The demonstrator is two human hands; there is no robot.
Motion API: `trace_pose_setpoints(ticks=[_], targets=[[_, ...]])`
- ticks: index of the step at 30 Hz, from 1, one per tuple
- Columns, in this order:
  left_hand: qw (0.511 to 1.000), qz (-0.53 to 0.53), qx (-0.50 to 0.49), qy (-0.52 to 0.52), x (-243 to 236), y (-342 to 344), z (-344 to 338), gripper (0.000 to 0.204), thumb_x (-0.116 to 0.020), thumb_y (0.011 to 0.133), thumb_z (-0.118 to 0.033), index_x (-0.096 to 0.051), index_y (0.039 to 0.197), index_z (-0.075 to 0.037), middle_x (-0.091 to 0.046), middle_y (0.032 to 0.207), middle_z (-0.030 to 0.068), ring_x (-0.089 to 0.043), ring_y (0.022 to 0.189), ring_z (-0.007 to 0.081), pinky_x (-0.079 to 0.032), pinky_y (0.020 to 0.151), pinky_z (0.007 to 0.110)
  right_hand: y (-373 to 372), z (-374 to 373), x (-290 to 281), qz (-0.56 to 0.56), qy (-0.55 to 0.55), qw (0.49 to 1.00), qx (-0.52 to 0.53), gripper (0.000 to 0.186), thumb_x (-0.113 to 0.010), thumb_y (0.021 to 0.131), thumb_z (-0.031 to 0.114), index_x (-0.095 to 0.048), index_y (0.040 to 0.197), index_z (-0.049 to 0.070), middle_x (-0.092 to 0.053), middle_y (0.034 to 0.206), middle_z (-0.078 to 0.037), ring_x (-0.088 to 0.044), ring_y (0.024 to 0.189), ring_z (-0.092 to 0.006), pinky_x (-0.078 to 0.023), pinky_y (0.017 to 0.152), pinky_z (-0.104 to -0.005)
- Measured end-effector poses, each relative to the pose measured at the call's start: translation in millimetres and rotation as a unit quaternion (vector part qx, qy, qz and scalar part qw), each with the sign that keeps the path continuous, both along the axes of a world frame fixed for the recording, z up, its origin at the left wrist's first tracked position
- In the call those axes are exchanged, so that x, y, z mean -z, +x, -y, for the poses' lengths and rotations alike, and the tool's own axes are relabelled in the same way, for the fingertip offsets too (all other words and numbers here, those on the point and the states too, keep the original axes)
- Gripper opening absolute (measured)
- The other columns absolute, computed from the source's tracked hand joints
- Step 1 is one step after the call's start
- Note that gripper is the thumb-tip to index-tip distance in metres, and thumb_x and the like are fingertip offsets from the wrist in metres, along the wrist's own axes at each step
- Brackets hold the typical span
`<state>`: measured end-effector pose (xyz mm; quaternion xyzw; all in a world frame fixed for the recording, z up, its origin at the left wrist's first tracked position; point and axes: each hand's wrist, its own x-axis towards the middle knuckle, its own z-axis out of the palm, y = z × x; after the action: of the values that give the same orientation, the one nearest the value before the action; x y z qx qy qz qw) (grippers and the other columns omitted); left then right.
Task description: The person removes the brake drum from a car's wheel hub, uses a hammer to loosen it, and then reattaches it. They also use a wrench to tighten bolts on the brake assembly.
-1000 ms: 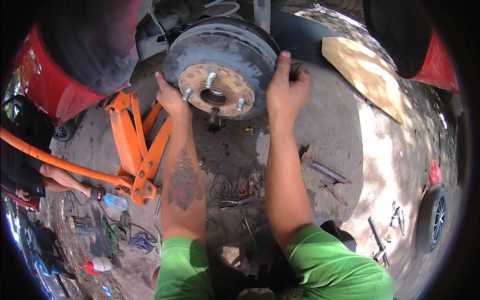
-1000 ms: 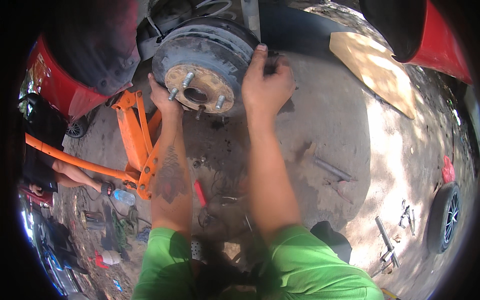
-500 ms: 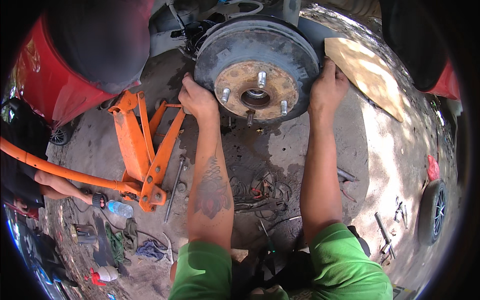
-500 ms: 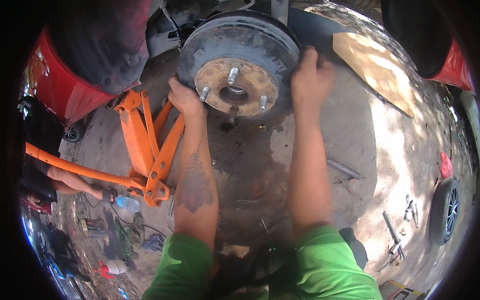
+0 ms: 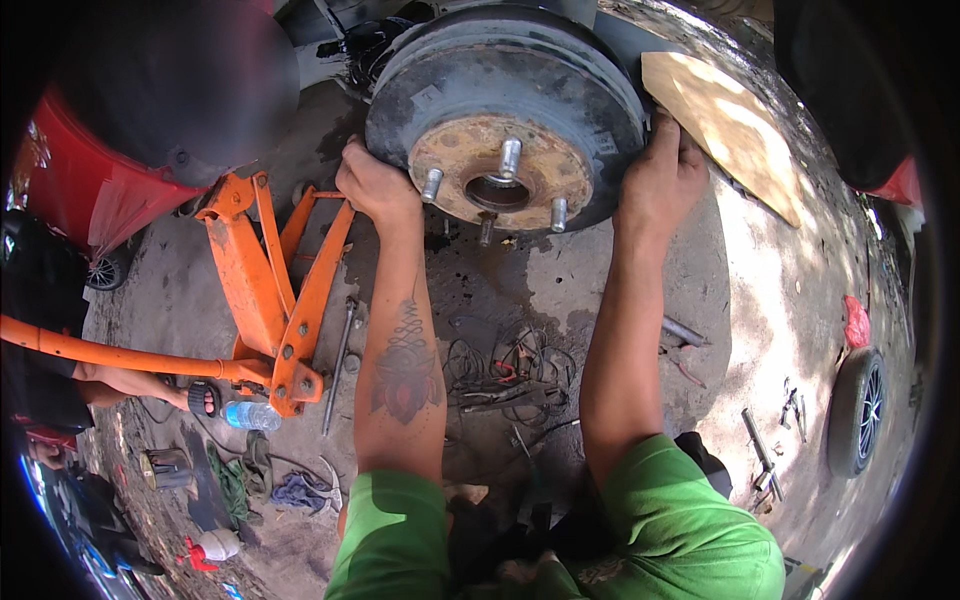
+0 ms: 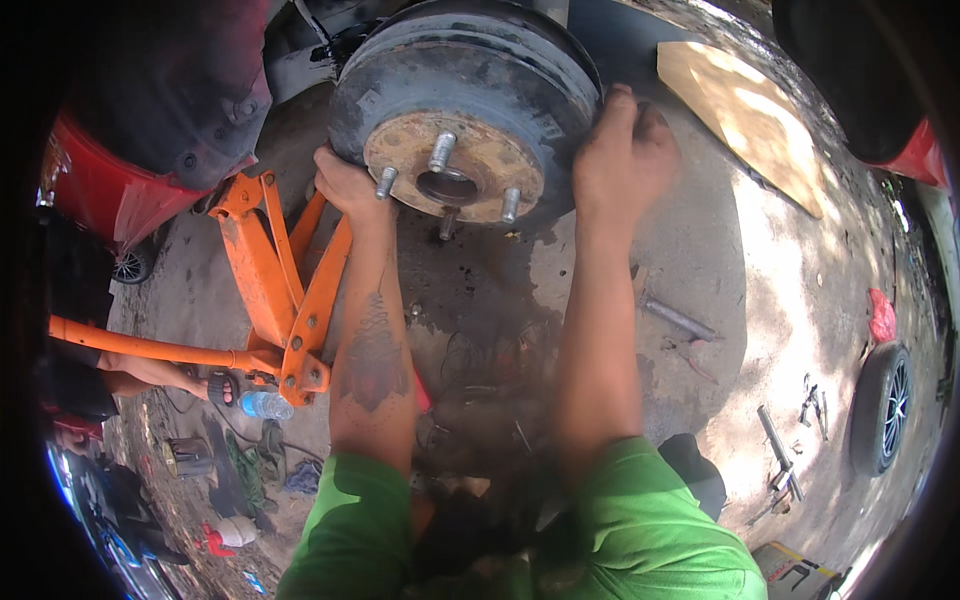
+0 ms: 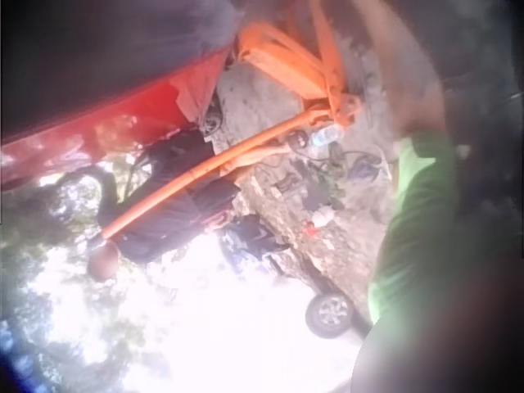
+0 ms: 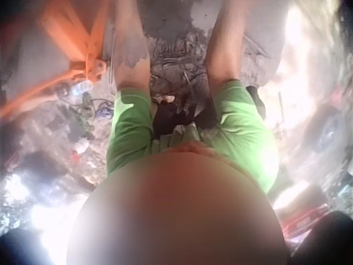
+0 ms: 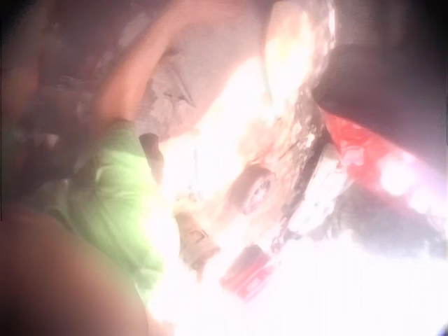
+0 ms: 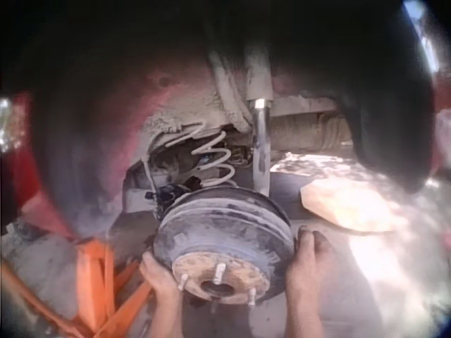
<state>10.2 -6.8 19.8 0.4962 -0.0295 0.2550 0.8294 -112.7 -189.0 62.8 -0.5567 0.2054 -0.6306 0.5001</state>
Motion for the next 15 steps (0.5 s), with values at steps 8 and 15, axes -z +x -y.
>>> trace_pose_setpoints(ticks=[8,15], targets=[[1.000,-0.011,0.009,0.005,-5.9,3.9,1.2,0.051,-0.037,0.096,-0.028,-0.063,0.091,0.016,-0.068,0.090,0.0178,-0.060,0.083,0.0240,-0.047,0.081,0.037,-13.9,-7.8,-8.3,-0.119,0.106,0.987,-0.018,0.038,-0.061,0.092,0.025,-0.053,0.067,-0.004,-0.051,0.059,-0.005,-0.045,0.061,-0.0135,-0.040,0.059,-0.0320],[0.996,-0.058,-0.035,-0.054,-7.1,-17.8,0.3,0.048,-0.035,0.096,-0.025,-0.061,0.099,0.015,-0.065,0.099,0.0176,-0.060,0.083,0.0248,-0.047,0.078,0.037,-6.5,0.9,-1.6,-0.019,0.044,0.998,-0.038,0.037,-0.063,0.091,0.025,-0.054,0.069,-0.004,-0.052,0.063,-0.006,-0.045,0.064,-0.0136,-0.040,0.060,-0.0317]])
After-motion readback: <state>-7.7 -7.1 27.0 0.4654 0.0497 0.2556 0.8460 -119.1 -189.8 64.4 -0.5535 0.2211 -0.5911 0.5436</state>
